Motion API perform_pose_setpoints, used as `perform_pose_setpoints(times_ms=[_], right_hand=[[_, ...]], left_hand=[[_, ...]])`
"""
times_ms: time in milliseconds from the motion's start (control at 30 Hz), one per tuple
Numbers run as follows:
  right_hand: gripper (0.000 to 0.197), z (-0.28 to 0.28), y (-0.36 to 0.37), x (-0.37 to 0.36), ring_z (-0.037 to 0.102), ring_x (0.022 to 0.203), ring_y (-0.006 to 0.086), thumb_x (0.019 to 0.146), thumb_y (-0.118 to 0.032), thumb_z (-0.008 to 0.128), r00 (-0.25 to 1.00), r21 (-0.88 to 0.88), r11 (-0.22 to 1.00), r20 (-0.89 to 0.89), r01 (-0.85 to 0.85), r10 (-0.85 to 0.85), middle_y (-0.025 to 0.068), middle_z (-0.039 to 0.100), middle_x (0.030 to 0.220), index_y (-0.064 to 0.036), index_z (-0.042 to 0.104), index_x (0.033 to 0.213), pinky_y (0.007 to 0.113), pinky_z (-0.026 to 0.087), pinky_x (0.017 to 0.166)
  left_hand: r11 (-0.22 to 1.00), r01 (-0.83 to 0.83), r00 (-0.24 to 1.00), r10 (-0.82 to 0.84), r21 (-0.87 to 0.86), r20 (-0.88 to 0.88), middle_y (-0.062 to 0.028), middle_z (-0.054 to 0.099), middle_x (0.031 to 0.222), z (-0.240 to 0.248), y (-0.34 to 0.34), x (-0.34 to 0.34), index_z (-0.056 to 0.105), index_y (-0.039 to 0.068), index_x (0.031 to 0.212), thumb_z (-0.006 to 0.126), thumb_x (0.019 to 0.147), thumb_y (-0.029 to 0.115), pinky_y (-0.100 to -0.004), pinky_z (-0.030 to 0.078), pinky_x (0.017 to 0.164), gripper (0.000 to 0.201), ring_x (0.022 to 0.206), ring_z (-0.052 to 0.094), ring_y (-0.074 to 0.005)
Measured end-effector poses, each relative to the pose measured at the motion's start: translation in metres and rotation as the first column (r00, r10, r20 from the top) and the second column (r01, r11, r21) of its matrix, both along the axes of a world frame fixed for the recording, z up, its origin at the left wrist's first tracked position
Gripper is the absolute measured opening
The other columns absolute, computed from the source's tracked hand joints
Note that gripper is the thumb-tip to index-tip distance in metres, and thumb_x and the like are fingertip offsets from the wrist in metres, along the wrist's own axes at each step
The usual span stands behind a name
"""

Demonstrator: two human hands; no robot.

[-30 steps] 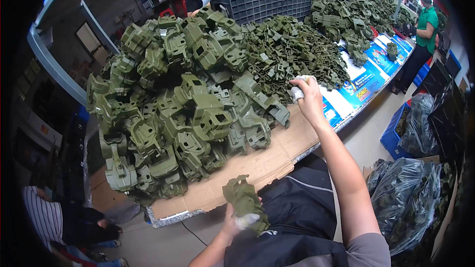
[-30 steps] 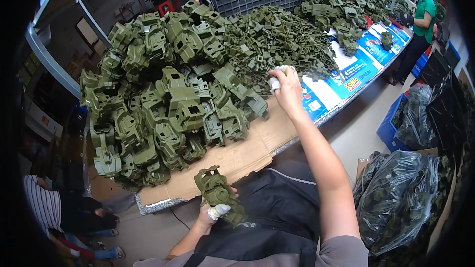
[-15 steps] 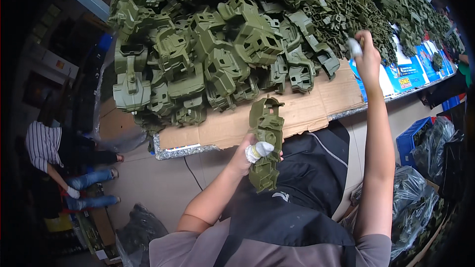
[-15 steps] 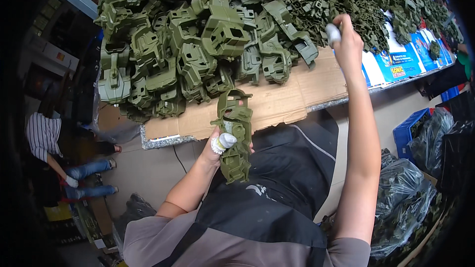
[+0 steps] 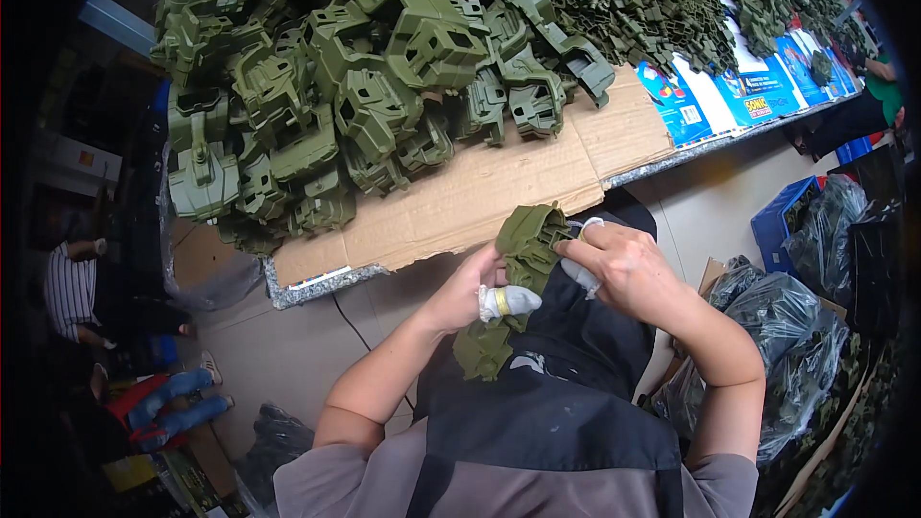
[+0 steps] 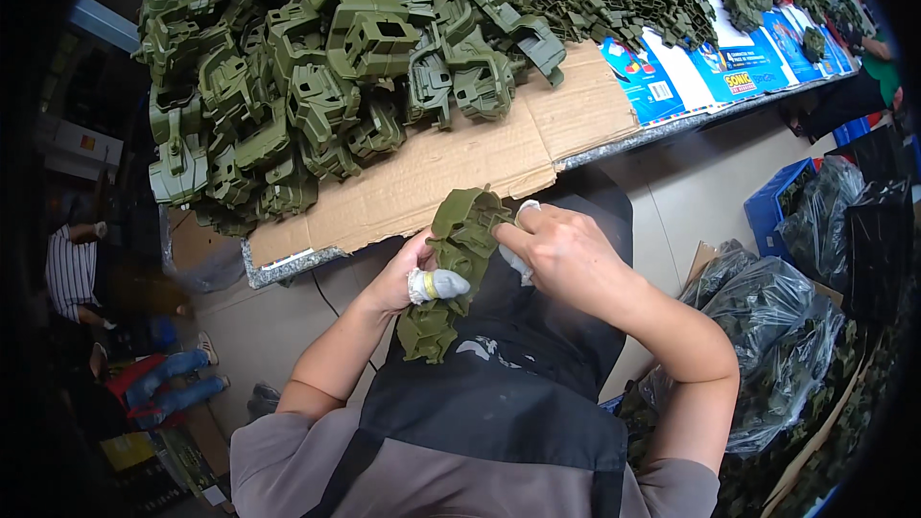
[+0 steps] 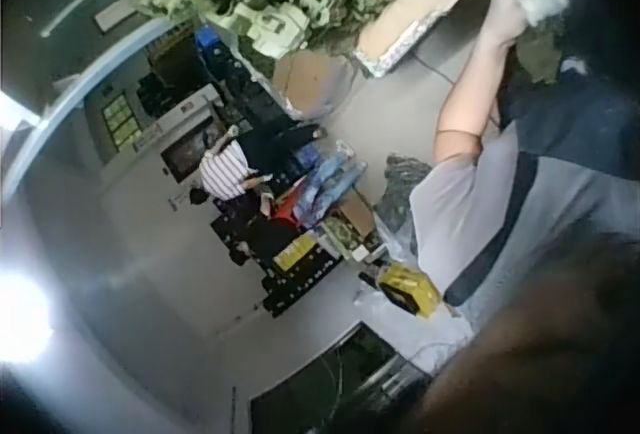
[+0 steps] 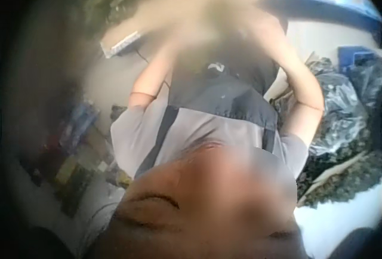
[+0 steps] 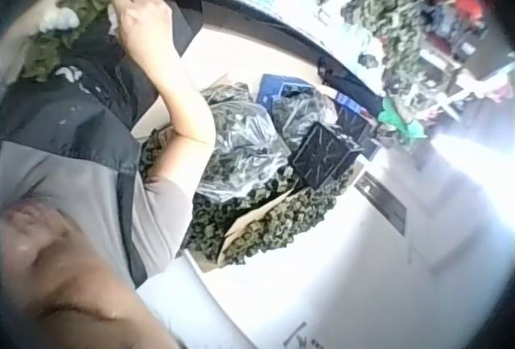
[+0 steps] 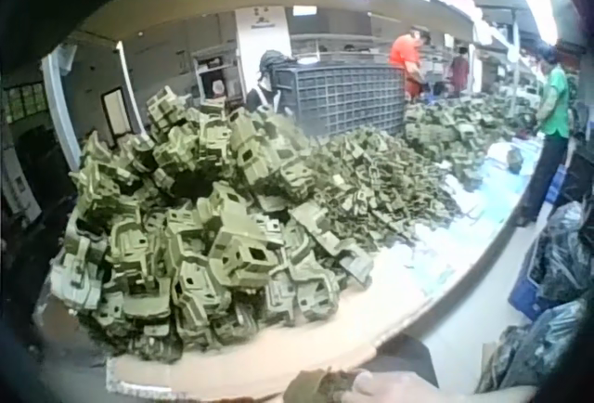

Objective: The person repeatedly picks up green plastic components from a large pile on a table, snaps them together by hand, and places the assembled units back onto the pile. The process is continuous and repetitive.

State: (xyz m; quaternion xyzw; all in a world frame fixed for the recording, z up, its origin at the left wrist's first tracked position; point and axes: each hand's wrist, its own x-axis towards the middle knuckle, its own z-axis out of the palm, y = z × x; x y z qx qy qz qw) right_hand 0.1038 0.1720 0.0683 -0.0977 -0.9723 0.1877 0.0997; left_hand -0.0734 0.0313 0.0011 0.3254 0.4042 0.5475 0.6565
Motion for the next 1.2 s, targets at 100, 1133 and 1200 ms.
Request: perform_pose_setpoints(times_ms=[100, 1133, 1200], right_hand=[[0.031, -0.004, 0.003, 0.0, 0.058, 0.071, 0.0277, 0.062, 0.0, 0.061, 0.998, -0.07, 0.997, 0.052, -0.014, 0.018, 0.0101, 0.053, 0.07, -0.0053, 0.06, 0.093, 0.038, 0.049, 0.06], [0.043, -0.049, 0.154, -0.076, 0.054, 0.105, 0.0256, 0.086, -0.017, 0.053, 0.804, -0.447, 0.775, -0.182, 0.445, -0.567, 0.017, 0.054, 0.12, -0.0103, 0.048, 0.128, 0.03, 0.041, 0.09], [0.035, -0.049, 0.171, -0.066, 0.056, 0.102, 0.0286, 0.079, -0.007, 0.056, 0.738, -0.41, 0.836, -0.42, 0.365, -0.528, 0.0146, 0.058, 0.111, -0.0102, 0.059, 0.114, 0.032, 0.043, 0.088]], left_hand=[[1.0, -0.011, 0.999, 0.012, 0.029, -0.033, -0.008, 0.05, 0.122, 0.001, -0.001, 0.002, 0.033, 0.002, 0.134, 0.071, 0.075, 0.0, -0.0282, 0.05, 0.082, 0.07, 0.102, 0.056, -0.0138], [0.962, 0.054, 0.946, 0.035, -0.266, 0.322, -0.0153, 0.049, 0.122, -0.045, -0.036, 0.021, 0.017, 0.014, 0.142, 0.05, 0.093, 0.026, -0.036, 0.052, 0.078, 0.061, 0.09, 0.062, -0.0247], [0.97, 0.043, 0.932, 0.046, -0.238, 0.358, -0.0159, 0.049, 0.123, -0.054, -0.036, 0.021, 0.022, 0.015, 0.14, 0.05, 0.092, 0.03, -0.0363, 0.052, 0.077, 0.057, 0.09, 0.061, -0.0249]])
